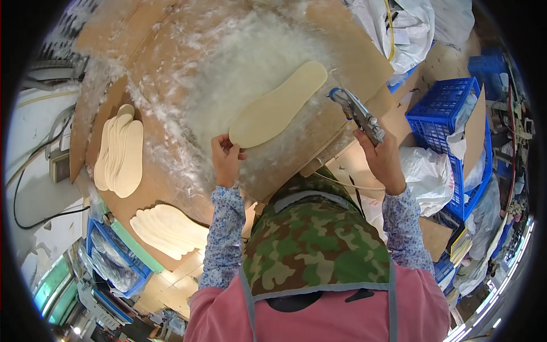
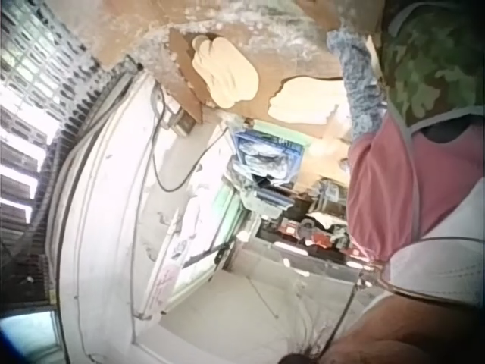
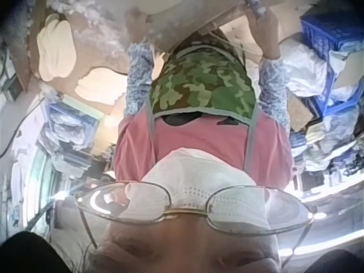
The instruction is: The recorder is applying glue to shoe insoles using a spray gun and then stacking them.
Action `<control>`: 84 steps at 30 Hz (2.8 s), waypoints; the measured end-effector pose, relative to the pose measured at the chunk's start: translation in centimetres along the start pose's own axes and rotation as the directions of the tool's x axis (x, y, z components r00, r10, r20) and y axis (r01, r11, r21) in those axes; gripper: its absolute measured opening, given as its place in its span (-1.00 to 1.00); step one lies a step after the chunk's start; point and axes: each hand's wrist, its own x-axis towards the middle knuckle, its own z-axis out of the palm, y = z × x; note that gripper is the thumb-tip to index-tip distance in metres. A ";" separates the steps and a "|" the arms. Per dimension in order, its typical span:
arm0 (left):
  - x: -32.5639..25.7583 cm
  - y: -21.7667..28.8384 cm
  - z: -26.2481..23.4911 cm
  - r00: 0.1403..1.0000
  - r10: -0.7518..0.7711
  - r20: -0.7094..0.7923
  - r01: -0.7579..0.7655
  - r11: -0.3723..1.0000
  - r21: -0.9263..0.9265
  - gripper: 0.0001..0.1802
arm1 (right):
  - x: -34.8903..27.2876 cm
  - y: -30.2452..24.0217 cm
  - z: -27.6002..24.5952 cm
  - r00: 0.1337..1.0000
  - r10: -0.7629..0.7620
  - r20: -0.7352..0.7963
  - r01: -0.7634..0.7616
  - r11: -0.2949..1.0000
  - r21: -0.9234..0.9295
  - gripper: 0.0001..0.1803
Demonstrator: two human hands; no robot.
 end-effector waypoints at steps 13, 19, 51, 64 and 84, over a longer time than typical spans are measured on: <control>0.0 0.2 -0.2 0.999 0.023 0.037 -0.023 1.000 0.017 -0.70 | -2.3 -1.7 0.6 0.993 0.101 0.056 -0.099 0.995 -0.027 -0.79; -0.1 0.0 -0.3 0.998 0.027 0.058 -0.028 1.000 0.005 -0.68 | -3.5 -2.9 1.8 0.986 0.126 0.113 -0.128 0.992 0.015 -0.77; 0.2 -0.6 -0.2 0.996 0.077 0.042 -0.079 0.996 0.034 -0.71 | -6.4 -4.6 0.9 0.942 0.122 0.311 -0.111 0.992 -0.055 -0.74; -0.1 -0.3 0.0 0.998 0.057 0.016 -0.058 0.997 0.047 -0.71 | -6.2 -3.7 -0.7 0.965 0.055 0.257 -0.051 0.998 -0.023 -0.78; -6.3 9.0 -1.1 0.958 0.134 -0.255 -0.238 0.866 -0.439 -0.68 | -4.1 0.7 -4.9 0.992 0.080 0.095 -0.108 0.930 0.352 -0.63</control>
